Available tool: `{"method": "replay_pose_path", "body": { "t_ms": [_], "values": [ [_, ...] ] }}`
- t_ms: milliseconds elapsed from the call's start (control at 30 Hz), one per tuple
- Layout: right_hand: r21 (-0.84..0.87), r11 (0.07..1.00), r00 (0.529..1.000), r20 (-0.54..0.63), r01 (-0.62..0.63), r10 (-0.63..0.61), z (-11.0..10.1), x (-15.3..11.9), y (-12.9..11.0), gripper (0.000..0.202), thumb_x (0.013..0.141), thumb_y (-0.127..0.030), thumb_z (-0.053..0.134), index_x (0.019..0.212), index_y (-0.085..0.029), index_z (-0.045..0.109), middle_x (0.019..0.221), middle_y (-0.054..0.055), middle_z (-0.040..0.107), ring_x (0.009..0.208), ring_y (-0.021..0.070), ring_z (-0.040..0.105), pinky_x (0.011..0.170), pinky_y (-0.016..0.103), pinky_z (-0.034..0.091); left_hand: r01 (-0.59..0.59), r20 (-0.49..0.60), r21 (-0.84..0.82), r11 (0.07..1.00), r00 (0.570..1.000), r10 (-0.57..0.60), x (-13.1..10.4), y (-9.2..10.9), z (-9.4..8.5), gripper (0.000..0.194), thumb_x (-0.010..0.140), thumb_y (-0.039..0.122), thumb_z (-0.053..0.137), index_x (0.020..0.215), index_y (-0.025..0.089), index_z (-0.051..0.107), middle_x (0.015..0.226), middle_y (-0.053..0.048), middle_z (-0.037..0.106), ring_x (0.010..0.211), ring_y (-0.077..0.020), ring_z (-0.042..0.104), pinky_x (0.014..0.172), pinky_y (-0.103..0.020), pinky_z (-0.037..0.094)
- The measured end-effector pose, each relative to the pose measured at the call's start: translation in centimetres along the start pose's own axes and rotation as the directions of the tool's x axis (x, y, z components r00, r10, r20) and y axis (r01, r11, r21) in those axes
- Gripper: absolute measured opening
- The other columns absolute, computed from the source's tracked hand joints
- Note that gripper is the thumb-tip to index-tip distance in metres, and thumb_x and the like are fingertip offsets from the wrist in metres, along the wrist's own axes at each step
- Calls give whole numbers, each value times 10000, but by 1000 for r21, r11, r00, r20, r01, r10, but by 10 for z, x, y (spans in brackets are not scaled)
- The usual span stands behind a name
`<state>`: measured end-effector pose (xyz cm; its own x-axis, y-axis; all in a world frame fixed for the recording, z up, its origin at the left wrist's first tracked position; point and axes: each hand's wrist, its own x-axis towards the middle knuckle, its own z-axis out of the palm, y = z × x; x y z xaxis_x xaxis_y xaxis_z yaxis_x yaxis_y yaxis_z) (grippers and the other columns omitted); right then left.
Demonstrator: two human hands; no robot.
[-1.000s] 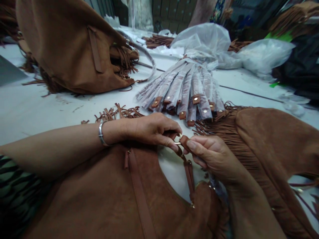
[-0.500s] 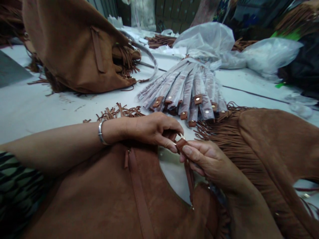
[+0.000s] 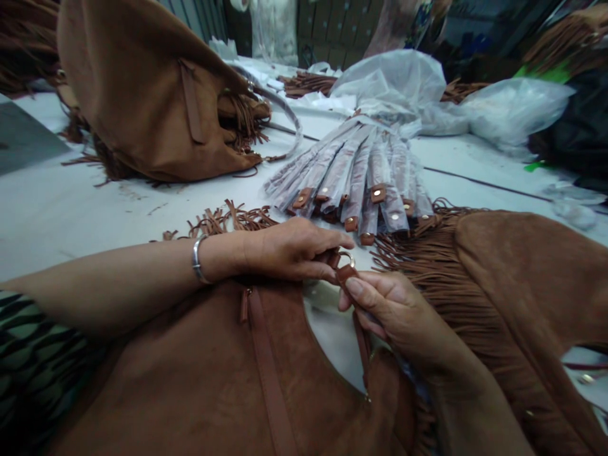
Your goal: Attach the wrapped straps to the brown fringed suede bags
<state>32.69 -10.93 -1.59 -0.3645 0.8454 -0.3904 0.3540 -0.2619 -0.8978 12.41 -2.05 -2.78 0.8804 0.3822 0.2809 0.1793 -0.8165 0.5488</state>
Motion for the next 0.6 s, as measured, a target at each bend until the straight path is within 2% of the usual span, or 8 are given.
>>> {"method": "replay_pose_path", "body": {
  "t_ms": [133, 200, 300, 367, 433, 500, 567, 600],
  "values": [
    [49, 999, 1000, 25, -11, 10, -3, 2, 3, 449, 832, -586, 555, 715, -157, 615, 415, -65, 312, 352, 46, 200, 341, 188, 82, -38, -1, -98, 994, 999, 38, 2, -2, -2, 346, 833, 332, 647, 1071, 92, 573, 814, -56, 657, 693, -135, 590, 623, -219, 388],
    [67, 997, 999, 50, -25, 22, -6, 2, 4, 452, 827, -586, 564, 708, -153, 615, 420, -64, 318, 350, 43, 199, 330, 183, 80, -77, 12, -100, 992, 997, 78, 2, -2, -3, 346, 848, 312, 628, 1098, 81, 563, 838, -67, 655, 714, -138, 593, 643, -218, 402],
    [70, 997, 999, 34, -38, 36, -9, 3, 3, 460, 834, -586, 556, 704, -148, 613, 399, -69, 327, 327, 35, 205, 325, 174, 102, -103, 29, -39, 994, 994, 104, 1, 1, -4, 338, 892, 307, 561, 1171, 119, 525, 980, -95, 656, 843, -161, 608, 742, -229, 427],
    [59, 997, 999, -20, -40, 42, -10, 4, 0, 456, 835, -585, 558, 733, -144, 618, 415, -55, 398, 319, 34, 262, 330, 165, 157, -123, 21, 14, 992, 992, 122, 1, 2, -4, 289, 922, 287, 496, 1173, 144, 517, 1067, -105, 635, 939, -171, 600, 817, -237, 427],
    [57, 998, 996, -84, -4, 8, -12, 3, -5, 455, 817, -592, 579, 787, -142, 635, 529, -4, 546, 382, 66, 419, 372, 171, 303, -130, 24, 75, 989, 991, 129, 1, 3, -3, 255, 943, 278, 436, 1150, 155, 522, 1078, -100, 620, 977, -173, 588, 854, -240, 422],
    [40, 995, 981, -174, 91, -82, -19, -1, -11, 467, 801, -601, 593, 890, -149, 667, 784, 66, 674, 590, 139, 594, 524, 229, 469, -82, 40, 150, 985, 996, 77, 3, 2, -4, 260, 957, 288, 391, 1137, 159, 527, 1054, -91, 614, 961, -175, 585, 848, -248, 427],
    [-51, 987, 941, -299, 152, -160, -30, -10, -17, 483, 812, -597, 583, 1017, -169, 678, 1020, 98, 685, 806, 202, 642, 688, 295, 518, 4, 28, 191, 981, 1000, -9, 5, 0, -6, 290, 966, 299, 355, 1156, 164, 528, 1066, -87, 612, 963, -181, 584, 858, -266, 431],
    [-120, 983, 915, -363, 139, -173, -36, -17, -19, 483, 822, -587, 578, 1069, -183, 673, 1082, 101, 675, 866, 218, 640, 727, 311, 516, 44, 7, 187, 981, 999, -46, 6, -1, -7, 304, 968, 302, 344, 1167, 170, 532, 1072, -83, 616, 968, -183, 583, 868, -274, 431]
  ]
}}
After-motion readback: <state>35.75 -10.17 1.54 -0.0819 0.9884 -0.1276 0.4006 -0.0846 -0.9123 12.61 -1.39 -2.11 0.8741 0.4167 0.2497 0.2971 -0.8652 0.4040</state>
